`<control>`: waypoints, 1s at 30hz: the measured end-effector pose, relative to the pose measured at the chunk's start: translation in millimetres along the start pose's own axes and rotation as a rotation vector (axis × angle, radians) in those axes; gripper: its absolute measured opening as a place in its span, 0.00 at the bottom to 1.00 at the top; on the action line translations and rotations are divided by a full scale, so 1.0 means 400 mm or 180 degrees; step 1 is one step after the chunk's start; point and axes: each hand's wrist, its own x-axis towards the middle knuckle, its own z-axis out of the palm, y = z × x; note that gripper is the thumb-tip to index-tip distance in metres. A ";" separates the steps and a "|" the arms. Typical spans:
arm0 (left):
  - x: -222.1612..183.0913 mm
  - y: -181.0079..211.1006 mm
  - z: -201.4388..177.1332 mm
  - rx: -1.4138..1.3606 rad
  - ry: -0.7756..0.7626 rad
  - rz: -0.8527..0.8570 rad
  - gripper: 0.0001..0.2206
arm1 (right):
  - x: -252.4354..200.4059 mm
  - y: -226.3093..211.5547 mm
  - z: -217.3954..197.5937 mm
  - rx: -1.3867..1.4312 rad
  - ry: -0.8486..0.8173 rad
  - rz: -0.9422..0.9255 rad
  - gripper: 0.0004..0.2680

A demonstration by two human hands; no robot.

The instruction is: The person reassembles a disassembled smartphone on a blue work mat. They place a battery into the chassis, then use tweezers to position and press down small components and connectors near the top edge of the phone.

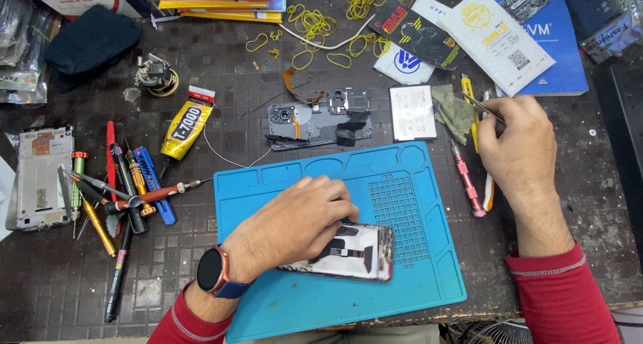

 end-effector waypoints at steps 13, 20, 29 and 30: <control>0.013 -0.011 0.004 0.0051 0.0681 0.0315 0.08 | -0.003 0.005 0.003 -0.0075 0.0011 -0.0084 0.05; 0.019 0.003 -0.012 0.0129 0.0862 0.0336 0.07 | -0.003 -0.005 -0.009 -0.0020 0.0122 -0.0184 0.04; 0.008 0.053 -0.055 0.0087 0.1047 0.0389 0.09 | -0.026 -0.097 -0.033 -0.0017 -0.0087 -0.0278 0.08; 0.004 0.056 -0.063 0.0080 0.1070 0.0400 0.09 | -0.029 -0.104 -0.032 -0.0017 -0.0121 -0.0334 0.08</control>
